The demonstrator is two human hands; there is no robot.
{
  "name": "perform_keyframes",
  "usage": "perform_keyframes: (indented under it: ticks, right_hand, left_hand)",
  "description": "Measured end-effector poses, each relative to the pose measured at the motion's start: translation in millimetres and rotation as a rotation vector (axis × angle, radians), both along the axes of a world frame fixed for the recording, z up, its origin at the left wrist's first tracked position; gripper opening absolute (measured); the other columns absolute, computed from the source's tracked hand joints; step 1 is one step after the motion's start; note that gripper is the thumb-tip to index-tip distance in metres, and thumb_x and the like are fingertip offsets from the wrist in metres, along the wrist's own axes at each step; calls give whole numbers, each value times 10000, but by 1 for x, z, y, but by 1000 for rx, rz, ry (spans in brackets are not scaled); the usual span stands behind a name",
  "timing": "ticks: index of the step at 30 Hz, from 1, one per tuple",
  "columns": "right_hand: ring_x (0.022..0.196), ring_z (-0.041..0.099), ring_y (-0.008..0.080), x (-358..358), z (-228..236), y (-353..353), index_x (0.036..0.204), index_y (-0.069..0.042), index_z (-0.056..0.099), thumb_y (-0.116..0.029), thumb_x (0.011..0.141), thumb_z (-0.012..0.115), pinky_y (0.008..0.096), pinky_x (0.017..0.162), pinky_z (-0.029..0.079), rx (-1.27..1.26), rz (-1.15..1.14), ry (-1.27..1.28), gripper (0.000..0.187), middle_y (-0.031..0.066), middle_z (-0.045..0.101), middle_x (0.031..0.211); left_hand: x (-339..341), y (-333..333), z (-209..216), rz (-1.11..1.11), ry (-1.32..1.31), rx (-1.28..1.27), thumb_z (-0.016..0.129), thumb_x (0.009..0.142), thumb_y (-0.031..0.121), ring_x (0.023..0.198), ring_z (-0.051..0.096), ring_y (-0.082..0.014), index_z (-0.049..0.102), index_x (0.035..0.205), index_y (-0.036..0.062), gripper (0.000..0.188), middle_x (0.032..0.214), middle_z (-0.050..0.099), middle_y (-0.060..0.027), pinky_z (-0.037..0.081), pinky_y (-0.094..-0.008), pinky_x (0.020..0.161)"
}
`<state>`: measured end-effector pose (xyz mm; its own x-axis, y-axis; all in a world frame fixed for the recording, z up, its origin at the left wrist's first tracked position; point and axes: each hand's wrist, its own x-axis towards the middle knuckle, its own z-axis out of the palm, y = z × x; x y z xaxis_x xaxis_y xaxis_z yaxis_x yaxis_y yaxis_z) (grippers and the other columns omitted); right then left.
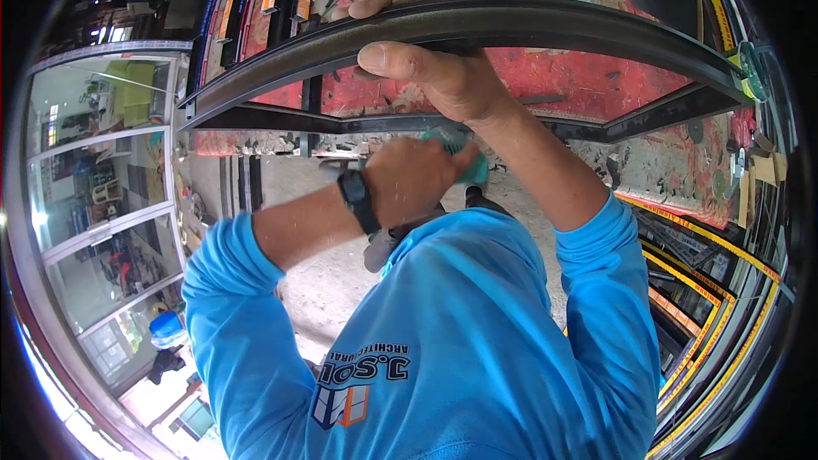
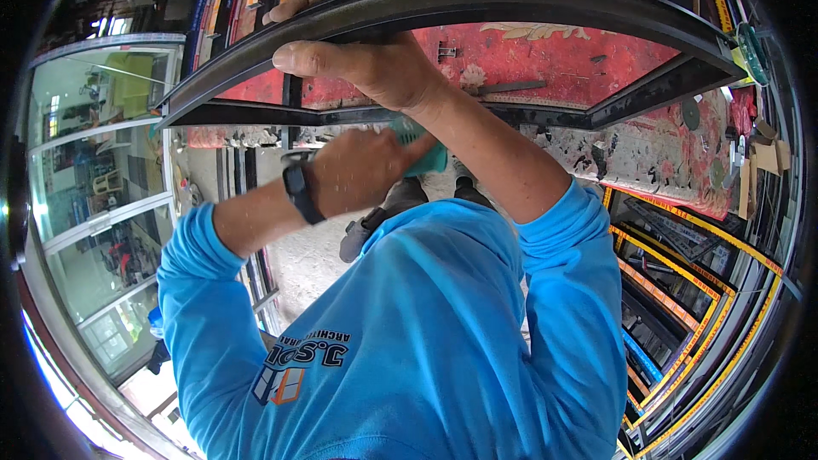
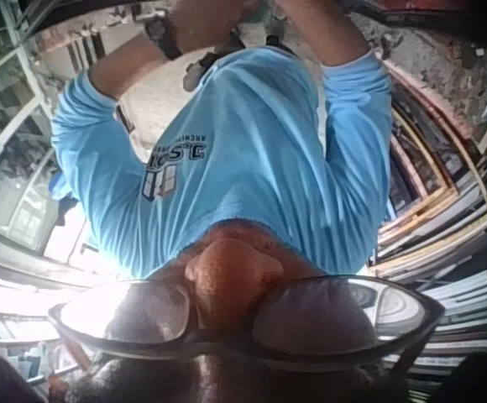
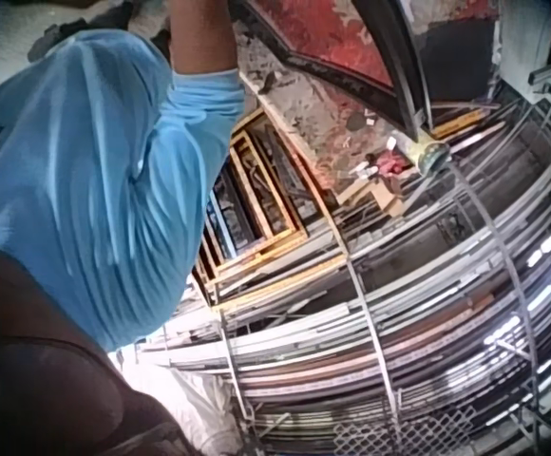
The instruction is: Measure, mark, and secure a metal window frame using a tape measure, pencil, and power drill.
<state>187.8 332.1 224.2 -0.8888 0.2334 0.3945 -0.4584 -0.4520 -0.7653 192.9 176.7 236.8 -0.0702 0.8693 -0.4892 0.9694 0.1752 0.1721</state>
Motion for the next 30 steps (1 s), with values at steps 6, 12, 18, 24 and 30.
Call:
perform_keyframes:
  ticks: [6, 12, 18, 24, 30]
  right_hand:
    - [1139, 812, 217, -4, -5, 3, 1361, -16, 744, -119, 921, 869, 373, 1071, 658, -47, 50, 33, 469, 129, 813, 1244]
    - [1128, 813, 211, -9, -4, 4, 1356, -4, 744, -116, 933, 869, 376, 1042, 673, -52, 40, 59, 454, 131, 822, 1187]
    - [1149, 786, 212, -1, 3, 12, 1361, -11, 726, -130, 946, 838, 388, 1023, 677, -3, 70, -43, 446, 140, 789, 1252]
    - [1230, 745, 250, -1, 1, 13, 1424, -24, 660, -120, 946, 781, 436, 1017, 685, 82, 61, -65, 503, 181, 731, 1384]
    - [1185, 761, 222, 1, -3, 6, 1384, -21, 702, -122, 922, 812, 413, 1019, 676, 45, 39, -21, 486, 155, 761, 1326]
  left_hand:
    - [27, -55, -21, 51, 10, 49, 673, 1033, 388, 925, 798, -389, 452, 1707, 143, 751, 1077, 722, -239, 641, -486, 773]
    - [27, -125, -62, 400, -128, 190, 780, 918, 150, 936, 772, -384, 417, 1737, 211, 898, 1103, 674, -184, 650, -505, 838]
    - [11, -178, -113, 858, -456, 603, 853, 938, 97, 1111, 797, -296, 495, 1639, 84, 787, 1290, 777, -193, 616, -394, 973]
    - [-30, -187, -117, 1173, -694, 603, 883, 936, 126, 1007, 756, -200, 501, 1608, -51, 793, 1192, 788, -147, 614, -358, 896]
    - [-53, -157, -86, 1230, -821, 543, 896, 929, 97, 929, 733, -141, 445, 1650, -61, 865, 1164, 766, -132, 611, -321, 787]
